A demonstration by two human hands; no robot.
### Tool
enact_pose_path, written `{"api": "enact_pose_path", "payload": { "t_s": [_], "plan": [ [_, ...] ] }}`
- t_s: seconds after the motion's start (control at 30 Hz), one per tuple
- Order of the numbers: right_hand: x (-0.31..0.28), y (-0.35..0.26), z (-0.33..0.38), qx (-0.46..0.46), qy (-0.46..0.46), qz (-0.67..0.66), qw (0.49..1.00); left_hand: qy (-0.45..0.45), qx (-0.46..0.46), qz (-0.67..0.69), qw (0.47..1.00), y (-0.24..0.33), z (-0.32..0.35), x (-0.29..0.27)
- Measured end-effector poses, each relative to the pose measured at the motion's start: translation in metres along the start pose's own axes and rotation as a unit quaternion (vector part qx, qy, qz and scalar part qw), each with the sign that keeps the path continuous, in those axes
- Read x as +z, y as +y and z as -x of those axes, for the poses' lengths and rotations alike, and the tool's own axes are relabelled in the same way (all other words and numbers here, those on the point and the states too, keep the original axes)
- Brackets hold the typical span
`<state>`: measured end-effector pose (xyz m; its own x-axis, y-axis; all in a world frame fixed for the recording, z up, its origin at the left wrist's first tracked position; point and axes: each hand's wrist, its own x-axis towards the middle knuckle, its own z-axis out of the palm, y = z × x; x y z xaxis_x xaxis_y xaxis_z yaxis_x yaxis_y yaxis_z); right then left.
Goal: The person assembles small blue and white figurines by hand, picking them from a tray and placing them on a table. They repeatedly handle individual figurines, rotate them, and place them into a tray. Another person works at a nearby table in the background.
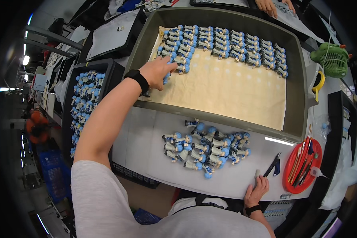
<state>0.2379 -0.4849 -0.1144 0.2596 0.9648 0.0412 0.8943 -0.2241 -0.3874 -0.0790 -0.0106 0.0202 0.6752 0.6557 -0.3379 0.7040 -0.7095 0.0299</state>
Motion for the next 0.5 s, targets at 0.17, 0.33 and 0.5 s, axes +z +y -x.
{"api": "enact_pose_path", "payload": {
  "t_s": [0.17, 0.33, 0.5],
  "plan": [
    [0.001, -0.001, 0.001, 0.0, 0.005, 0.002, 1.0, 0.205, 0.046, 0.051, 0.976, 0.053, 0.052, -0.059],
    [-0.001, -0.003, -0.001, 0.004, -0.004, 0.002, 1.0, 0.159, 0.125, 0.133, 0.97, 0.144, 0.123, -0.05],
    [-0.001, -0.002, 0.0, 0.002, -0.006, 0.008, 1.0, 0.068, 0.134, 0.122, 0.981, 0.187, 0.12, 0.058]
  ]
}}
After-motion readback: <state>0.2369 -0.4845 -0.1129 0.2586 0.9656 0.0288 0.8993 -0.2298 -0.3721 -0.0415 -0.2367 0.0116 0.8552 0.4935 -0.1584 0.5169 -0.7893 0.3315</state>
